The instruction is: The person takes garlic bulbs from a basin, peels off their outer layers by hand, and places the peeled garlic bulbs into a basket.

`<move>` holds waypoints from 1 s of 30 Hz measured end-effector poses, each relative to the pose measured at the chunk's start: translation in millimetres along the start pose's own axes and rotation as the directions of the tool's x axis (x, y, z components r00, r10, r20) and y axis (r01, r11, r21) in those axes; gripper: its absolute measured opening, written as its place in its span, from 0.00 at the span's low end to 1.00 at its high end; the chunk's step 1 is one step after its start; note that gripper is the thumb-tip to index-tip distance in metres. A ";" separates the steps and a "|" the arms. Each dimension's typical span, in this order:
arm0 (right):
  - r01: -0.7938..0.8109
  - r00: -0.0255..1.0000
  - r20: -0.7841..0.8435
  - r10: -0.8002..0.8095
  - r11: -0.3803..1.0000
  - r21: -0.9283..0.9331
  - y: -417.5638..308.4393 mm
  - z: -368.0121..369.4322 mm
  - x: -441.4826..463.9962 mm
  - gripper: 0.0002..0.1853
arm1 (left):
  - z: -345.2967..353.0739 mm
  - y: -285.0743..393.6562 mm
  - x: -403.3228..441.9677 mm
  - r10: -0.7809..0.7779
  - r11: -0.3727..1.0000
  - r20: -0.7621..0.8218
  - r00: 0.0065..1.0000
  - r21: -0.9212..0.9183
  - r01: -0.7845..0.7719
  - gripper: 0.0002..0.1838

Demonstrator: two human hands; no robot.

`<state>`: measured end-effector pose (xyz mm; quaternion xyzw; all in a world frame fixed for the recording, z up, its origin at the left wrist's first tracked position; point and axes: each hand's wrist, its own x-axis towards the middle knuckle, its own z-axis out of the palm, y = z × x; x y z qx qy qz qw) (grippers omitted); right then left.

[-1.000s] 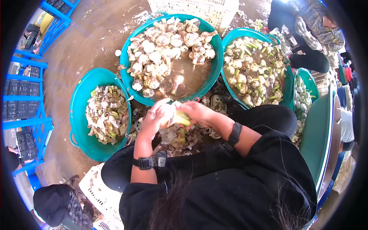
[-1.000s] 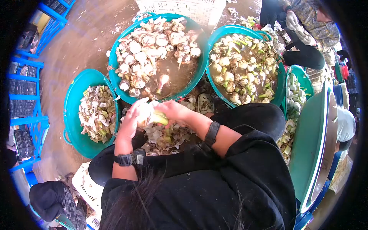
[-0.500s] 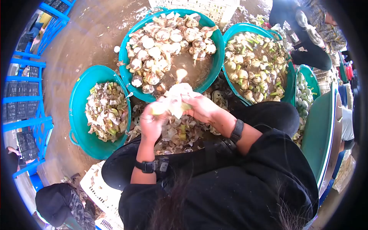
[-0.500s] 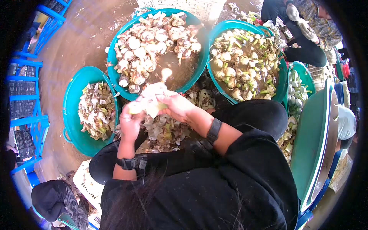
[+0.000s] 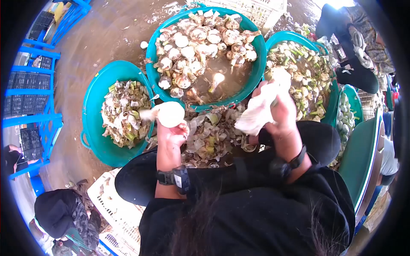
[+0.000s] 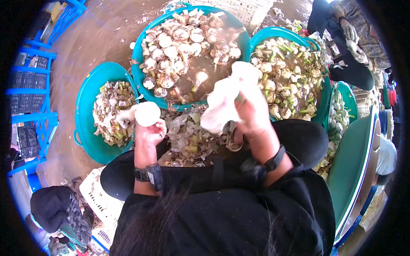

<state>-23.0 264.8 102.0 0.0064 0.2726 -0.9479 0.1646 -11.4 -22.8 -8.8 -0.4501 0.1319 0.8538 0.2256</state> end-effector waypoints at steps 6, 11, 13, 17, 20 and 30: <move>0.143 0.968 0.165 0.191 0.122 -0.982 52.6 7.8 23.0 0.30 | 38.5 -33.5 -31.4 0.808 0.563 -0.017 0.589 0.314 -0.764 0.20; 0.369 0.898 0.421 0.125 0.304 -0.878 92.5 10.1 49.1 0.23 | 36.6 -43.6 -32.9 0.943 0.179 0.153 0.295 0.515 -0.838 0.17; 0.557 0.807 0.574 0.140 0.146 -0.818 92.5 6.3 44.9 0.14 | 39.8 -38.8 -31.7 0.946 0.251 0.071 0.318 0.462 -0.851 0.18; 0.547 0.806 0.350 0.477 -0.377 -0.747 90.0 -25.2 8.0 0.09 | 17.9 -13.6 -34.1 0.718 0.678 0.081 0.692 0.143 -0.721 0.29; 0.368 0.880 -0.001 0.475 -0.683 -0.631 86.3 -50.1 8.5 0.11 | 21.1 -12.7 -34.8 0.722 0.672 0.056 0.690 0.179 -0.718 0.30; 0.208 0.869 -0.121 0.480 -0.575 -0.791 87.5 -33.5 97.3 0.16 | -69.1 28.5 -216.6 0.987 -0.112 0.154 0.042 0.857 -0.502 0.07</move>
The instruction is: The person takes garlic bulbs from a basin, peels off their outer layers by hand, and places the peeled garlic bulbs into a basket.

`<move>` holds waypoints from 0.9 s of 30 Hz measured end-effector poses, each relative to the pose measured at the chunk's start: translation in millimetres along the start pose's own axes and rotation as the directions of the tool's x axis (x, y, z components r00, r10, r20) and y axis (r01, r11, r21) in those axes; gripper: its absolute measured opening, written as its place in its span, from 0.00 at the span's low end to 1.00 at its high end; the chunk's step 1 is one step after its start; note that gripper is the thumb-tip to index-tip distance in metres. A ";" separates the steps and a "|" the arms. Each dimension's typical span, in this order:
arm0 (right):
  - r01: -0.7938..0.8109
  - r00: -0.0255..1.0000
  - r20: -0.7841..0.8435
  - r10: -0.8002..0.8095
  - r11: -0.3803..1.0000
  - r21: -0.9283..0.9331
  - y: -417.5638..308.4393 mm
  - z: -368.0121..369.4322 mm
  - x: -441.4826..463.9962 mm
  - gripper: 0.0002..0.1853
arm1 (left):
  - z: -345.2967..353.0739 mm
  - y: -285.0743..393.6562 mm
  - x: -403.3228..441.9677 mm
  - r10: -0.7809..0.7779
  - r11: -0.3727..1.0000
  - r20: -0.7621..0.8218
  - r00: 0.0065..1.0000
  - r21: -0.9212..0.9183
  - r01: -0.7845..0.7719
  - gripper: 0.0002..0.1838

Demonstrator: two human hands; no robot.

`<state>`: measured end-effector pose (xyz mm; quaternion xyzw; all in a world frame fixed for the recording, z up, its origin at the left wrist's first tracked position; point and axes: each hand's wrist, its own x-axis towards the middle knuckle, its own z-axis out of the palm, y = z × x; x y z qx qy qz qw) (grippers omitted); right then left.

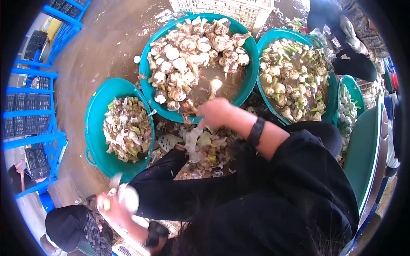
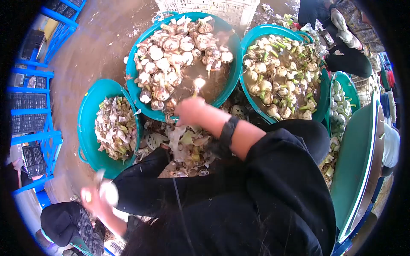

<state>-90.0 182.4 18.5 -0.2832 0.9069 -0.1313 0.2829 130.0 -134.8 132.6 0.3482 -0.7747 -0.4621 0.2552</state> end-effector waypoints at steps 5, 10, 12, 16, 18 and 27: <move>-0.026 0.998 -0.062 -0.020 0.751 -0.659 109.7 42.4 97.8 0.20 | -79.0 14.4 -5.5 0.308 0.941 -0.158 0.938 0.198 -0.276 0.16; -0.165 0.954 -0.161 0.254 0.889 0.427 77.7 17.8 76.6 0.16 | 76.6 29.4 6.3 0.081 0.947 0.085 0.993 -0.317 -0.050 0.14; 0.090 0.900 -0.242 0.362 0.388 0.917 40.3 14.6 56.3 0.28 | 171.9 3.0 -0.1 -0.023 0.981 0.408 0.913 -0.168 0.099 0.21; 0.420 0.555 -0.829 0.069 0.837 0.351 -12.8 10.9 0.9 0.19 | 267.4 7.7 -53.3 -0.216 0.834 0.630 0.746 -0.278 0.477 0.23; 0.316 0.754 -0.613 -0.235 0.949 0.024 -17.2 -6.0 -34.0 0.08 | 271.8 2.4 -48.6 -0.296 0.809 0.606 0.738 -0.251 0.531 0.21; 0.312 0.878 -0.316 -0.359 0.931 -0.189 -23.2 30.7 -40.5 0.10 | 241.9 -18.4 -40.3 -0.114 0.936 0.798 0.591 -0.114 0.334 0.11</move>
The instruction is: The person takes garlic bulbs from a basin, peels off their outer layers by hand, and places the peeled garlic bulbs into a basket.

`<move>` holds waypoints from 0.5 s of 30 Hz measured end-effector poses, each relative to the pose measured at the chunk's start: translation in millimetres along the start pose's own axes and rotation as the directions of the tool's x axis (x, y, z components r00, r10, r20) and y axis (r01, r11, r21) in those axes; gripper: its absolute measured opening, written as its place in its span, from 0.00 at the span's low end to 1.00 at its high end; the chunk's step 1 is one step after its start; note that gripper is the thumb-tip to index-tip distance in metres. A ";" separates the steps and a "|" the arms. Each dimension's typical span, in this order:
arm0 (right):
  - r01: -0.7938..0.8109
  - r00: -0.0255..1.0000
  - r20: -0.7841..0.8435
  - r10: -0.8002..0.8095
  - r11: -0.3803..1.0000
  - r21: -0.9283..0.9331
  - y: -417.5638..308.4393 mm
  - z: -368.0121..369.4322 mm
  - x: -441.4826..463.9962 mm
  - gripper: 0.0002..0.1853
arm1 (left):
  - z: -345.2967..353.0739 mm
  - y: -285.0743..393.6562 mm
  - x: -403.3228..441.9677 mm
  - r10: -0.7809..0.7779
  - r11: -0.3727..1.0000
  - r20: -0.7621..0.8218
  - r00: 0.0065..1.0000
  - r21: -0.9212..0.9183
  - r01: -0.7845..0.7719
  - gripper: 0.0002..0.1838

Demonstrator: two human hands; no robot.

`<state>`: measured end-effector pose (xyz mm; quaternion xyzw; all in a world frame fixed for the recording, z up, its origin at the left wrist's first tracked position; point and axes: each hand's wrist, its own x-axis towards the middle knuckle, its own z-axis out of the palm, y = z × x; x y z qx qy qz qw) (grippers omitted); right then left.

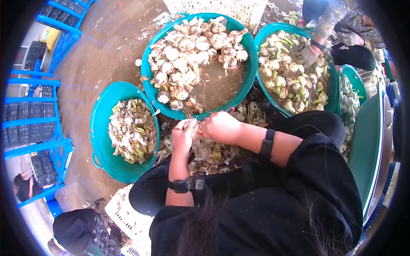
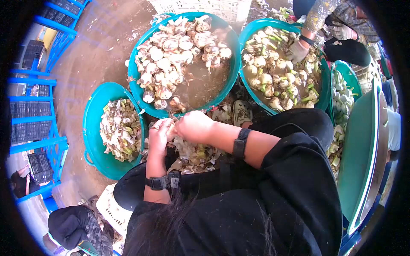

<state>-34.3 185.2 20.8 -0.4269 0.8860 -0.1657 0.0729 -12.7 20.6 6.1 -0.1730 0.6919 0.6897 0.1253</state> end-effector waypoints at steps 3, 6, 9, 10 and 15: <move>-0.046 0.990 -0.130 0.061 0.992 0.115 15.5 21.1 0.7 0.13 | 5.8 15.0 -11.7 -0.019 0.995 0.081 0.997 -0.095 0.027 0.13; -0.520 0.735 0.524 0.431 -0.137 0.843 6.0 -1.7 -6.3 0.15 | 2.0 22.5 -11.4 0.127 0.988 0.168 0.978 -0.104 -0.111 0.17; -0.304 0.915 0.093 0.393 0.518 0.800 2.1 -1.3 -8.4 0.14 | -1.1 24.8 -16.4 0.027 0.988 0.182 0.983 -0.157 0.002 0.27; -0.368 0.870 0.106 0.481 0.494 0.788 2.8 2.4 -5.0 0.14 | -2.6 22.9 -22.2 0.060 0.992 0.272 0.961 0.086 -0.087 0.30; -0.408 0.707 0.590 0.390 -0.456 0.791 14.1 14.1 -2.8 0.09 | 8.6 46.8 -39.9 0.563 0.092 0.548 0.619 0.702 -0.706 0.20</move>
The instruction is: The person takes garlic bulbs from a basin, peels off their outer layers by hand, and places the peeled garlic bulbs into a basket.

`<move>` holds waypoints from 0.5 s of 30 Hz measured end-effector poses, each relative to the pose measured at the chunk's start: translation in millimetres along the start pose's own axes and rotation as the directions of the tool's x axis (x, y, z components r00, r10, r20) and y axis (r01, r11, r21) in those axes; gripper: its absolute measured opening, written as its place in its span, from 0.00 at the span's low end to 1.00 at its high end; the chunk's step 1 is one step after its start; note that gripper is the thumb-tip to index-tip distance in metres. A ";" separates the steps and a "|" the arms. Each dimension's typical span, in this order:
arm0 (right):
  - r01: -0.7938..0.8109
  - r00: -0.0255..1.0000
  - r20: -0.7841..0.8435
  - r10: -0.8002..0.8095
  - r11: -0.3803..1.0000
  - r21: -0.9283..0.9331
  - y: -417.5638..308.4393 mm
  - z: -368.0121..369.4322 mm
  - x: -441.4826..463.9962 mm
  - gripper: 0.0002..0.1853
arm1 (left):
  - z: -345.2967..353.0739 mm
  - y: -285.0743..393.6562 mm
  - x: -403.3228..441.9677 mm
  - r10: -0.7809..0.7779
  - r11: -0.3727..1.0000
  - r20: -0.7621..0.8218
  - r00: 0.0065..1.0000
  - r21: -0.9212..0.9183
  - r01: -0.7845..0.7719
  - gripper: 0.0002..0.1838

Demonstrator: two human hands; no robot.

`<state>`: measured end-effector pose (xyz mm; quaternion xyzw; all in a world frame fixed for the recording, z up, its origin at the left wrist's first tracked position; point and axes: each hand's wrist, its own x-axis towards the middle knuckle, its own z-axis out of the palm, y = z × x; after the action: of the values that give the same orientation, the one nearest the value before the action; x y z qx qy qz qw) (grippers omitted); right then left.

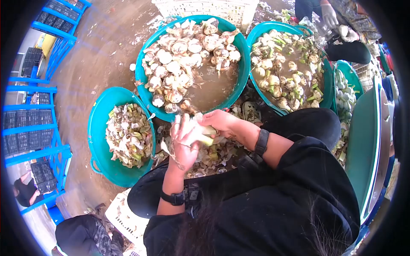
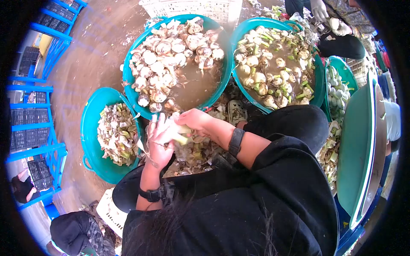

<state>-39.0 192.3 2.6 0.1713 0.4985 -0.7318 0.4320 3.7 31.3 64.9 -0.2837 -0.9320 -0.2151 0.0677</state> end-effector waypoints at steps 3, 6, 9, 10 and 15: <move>0.075 0.991 0.100 -0.086 0.991 0.109 -0.6 2.1 -0.9 0.11 | 33.6 -10.6 -11.5 -0.396 0.692 -0.090 0.914 -0.683 0.233 0.11; 0.564 0.808 0.244 -0.536 0.824 -0.057 -2.8 5.0 -32.4 0.13 | 36.4 -28.5 -13.8 -0.820 -0.353 0.330 0.467 -0.935 0.042 0.13; 0.617 0.781 0.168 -0.601 0.785 -0.057 -25.5 -12.9 -84.2 0.12 | 39.9 -63.5 -32.7 -0.714 -0.616 0.517 0.473 -0.784 -0.073 0.26; 0.646 0.754 0.123 -0.646 0.762 0.042 -33.5 -21.5 -91.8 0.12 | 38.3 -69.3 -43.8 -0.622 -0.706 0.583 0.522 -0.706 -0.052 0.30; 0.453 0.890 0.315 -0.329 0.715 -0.532 -32.2 -49.3 -59.2 0.16 | -11.9 -64.0 -46.8 -0.879 -0.464 0.443 0.176 -0.880 -0.101 0.19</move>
<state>-40.1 267.1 39.7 -0.1556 0.6807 -0.6271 0.3452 6.9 -45.1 40.8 0.4208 -0.3238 -0.8453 0.0597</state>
